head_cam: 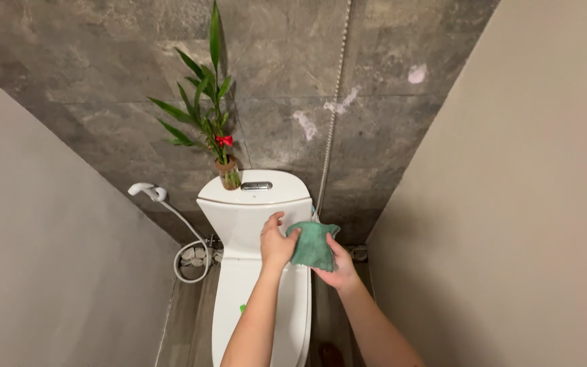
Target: The person sprays cleaner on the toilet tank and wipes the tank, lid, seat, and rim with a cloth. They then rinse the cloth at the sink and wipe the wall behind the toilet.
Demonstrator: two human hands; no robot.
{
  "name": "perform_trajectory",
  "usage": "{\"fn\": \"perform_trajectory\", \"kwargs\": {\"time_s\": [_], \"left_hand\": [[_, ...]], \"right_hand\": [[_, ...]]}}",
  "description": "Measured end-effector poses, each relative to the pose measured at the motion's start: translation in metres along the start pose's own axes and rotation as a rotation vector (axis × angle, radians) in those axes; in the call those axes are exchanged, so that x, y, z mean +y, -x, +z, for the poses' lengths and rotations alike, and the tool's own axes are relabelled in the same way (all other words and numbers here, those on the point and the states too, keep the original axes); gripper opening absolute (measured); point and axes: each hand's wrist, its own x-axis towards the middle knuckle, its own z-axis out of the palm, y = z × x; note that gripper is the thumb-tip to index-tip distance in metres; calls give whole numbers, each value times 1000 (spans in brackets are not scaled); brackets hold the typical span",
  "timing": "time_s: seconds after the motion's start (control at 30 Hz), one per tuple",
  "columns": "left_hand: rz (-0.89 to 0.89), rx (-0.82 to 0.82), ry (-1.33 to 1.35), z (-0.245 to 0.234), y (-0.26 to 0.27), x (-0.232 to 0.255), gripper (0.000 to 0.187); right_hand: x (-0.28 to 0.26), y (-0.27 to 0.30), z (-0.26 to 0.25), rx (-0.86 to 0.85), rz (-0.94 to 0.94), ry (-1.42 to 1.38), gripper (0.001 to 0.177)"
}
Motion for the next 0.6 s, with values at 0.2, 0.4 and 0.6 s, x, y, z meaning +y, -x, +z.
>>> {"fn": "perform_trajectory", "kwargs": {"time_s": [0.2, 0.4, 0.6], "left_hand": [[-379, 3, 57, 17, -39, -105, 47], [-261, 229, 35, 16, -101, -171, 53], [-236, 315, 0, -7, -175, -184, 71]], "right_hand": [[-50, -123, -24, 168, -254, 811, 61], [-42, -248, -45, 7, 14, 2268, 70], [40, -304, -44, 132, -107, 2580, 80]]}}
